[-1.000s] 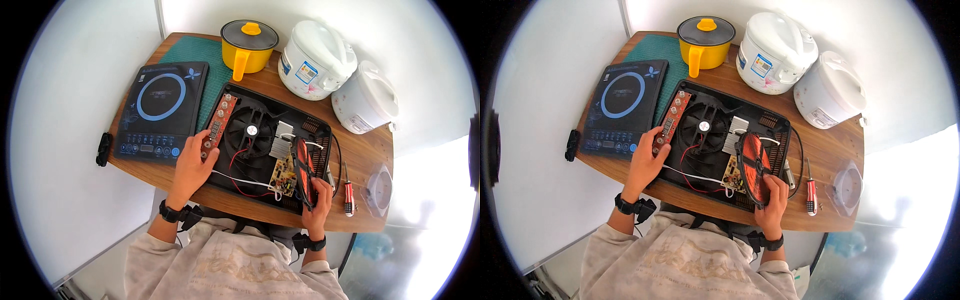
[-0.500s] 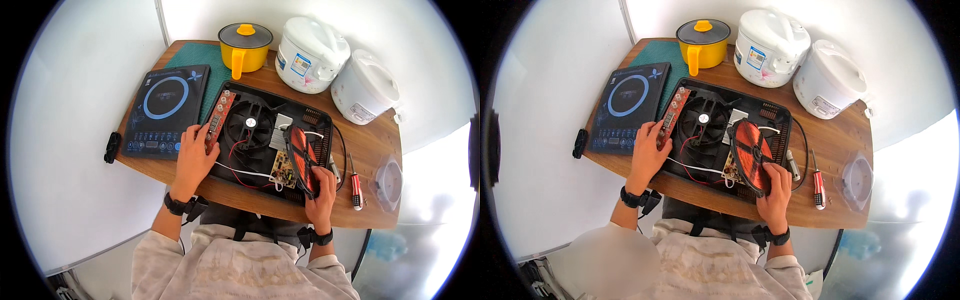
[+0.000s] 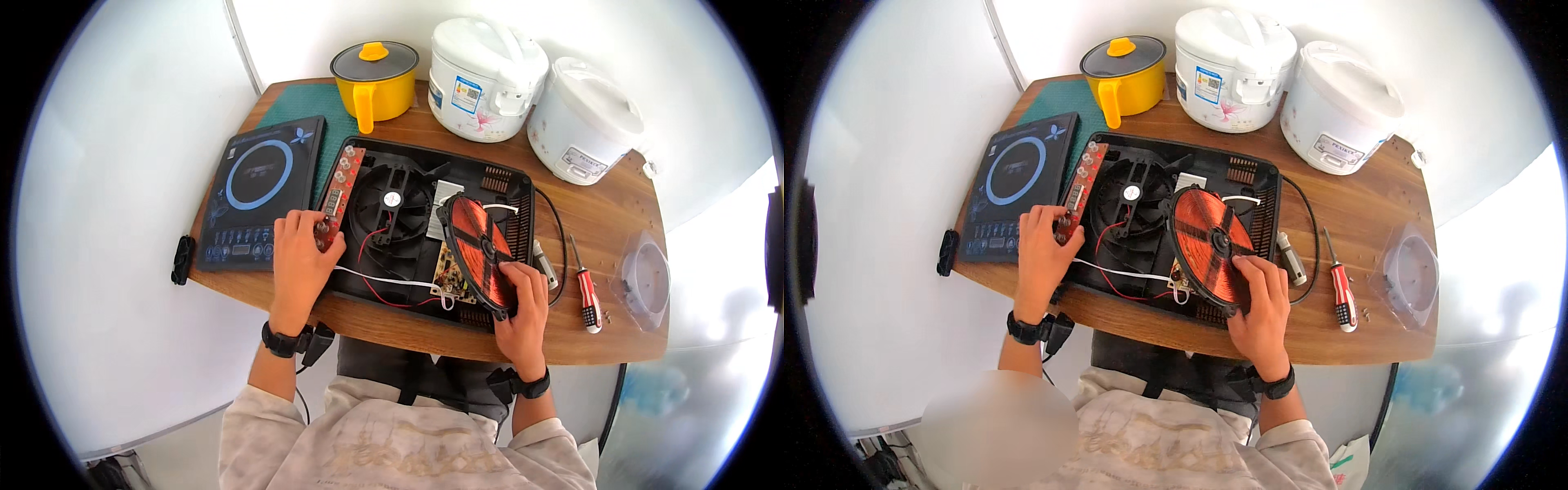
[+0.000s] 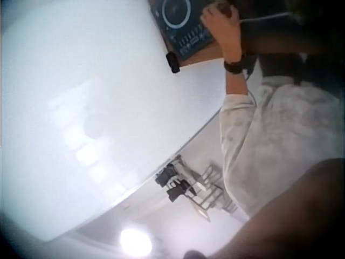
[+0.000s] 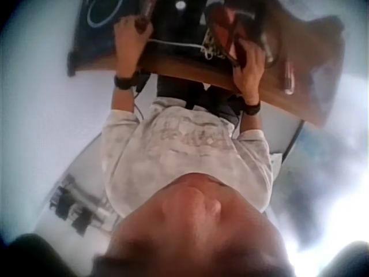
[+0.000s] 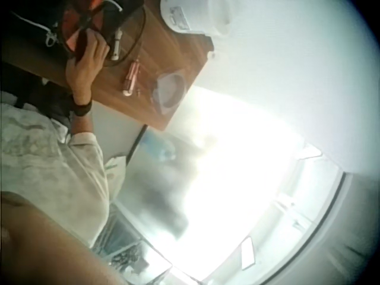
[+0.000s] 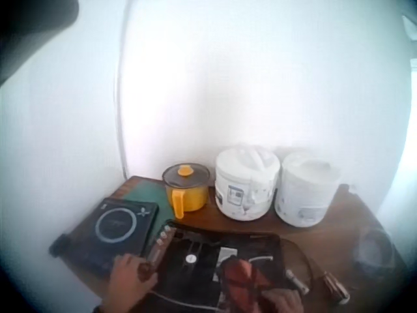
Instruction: The person uses a screwdriver to remove screws from a red fan attached to a circuit board inside a black plastic housing. They then lift the fan and circuit board assembly out of the housing, inspect the underside, and place it back into the housing.
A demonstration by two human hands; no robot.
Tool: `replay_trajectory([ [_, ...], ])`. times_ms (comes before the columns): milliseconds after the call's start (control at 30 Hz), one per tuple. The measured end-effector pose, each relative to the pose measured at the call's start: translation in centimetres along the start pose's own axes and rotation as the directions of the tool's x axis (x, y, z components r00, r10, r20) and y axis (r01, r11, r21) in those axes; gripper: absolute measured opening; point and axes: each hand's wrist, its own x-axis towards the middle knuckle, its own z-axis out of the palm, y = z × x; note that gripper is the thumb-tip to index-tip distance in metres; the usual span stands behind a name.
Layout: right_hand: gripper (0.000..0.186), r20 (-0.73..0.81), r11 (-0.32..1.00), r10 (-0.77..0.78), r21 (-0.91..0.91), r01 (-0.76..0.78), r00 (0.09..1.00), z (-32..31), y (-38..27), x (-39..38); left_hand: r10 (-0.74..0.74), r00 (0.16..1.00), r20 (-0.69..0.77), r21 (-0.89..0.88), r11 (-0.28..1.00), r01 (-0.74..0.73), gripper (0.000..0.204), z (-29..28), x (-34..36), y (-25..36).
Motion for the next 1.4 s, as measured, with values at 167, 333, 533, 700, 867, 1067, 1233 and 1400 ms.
replay_trajectory([
  [167,0.066,-0.007,1.000,0.002,-0.008,-0.002,1.000,-0.1,-0.1,-0.1,0.033,0.999,0.008,0.022,0.999,-0.034,0.036,0.5,-0.2,-0.1],
  [333,0.065,-0.016,1.000,0.011,0.002,-0.010,1.000,0.1,-0.1,0.0,0.014,1.000,0.023,0.030,0.999,-0.015,0.036,0.5,-0.1,0.1],
  [533,0.068,-0.001,1.000,0.015,-0.006,-0.015,1.000,0.2,-0.1,0.0,0.004,1.000,0.025,0.045,0.999,-0.005,0.038,0.7,-0.1,0.0],
  [700,0.067,-0.007,1.000,0.009,-0.017,-0.009,1.000,0.1,-0.1,-0.1,-0.020,0.998,0.067,0.011,1.000,0.019,0.034,0.2,-0.1,0.3],
  [867,0.065,-0.003,1.000,0.007,-0.026,-0.007,1.000,0.3,0.2,-0.2,-0.060,0.982,0.178,-0.212,0.972,0.098,0.026,-2.0,0.7,-1.5],
  [1067,0.062,-0.003,1.000,0.026,-0.018,-0.026,1.000,0.3,0.2,-0.3,-0.033,0.958,0.286,-0.381,0.913,0.145,0.022,-4.3,0.6,-2.4],
  [1233,0.065,0.005,1.000,0.017,-0.021,-0.017,1.000,0.3,0.2,-0.3,0.085,0.936,0.342,-0.309,0.951,0.027,0.027,-5.0,0.4,-2.9],
  [1400,0.066,0.008,1.000,0.031,-0.001,-0.031,0.999,0.3,0.4,-0.4,0.086,0.922,0.378,-0.350,0.935,0.057,0.031,-5.5,0.3,-2.8],
])
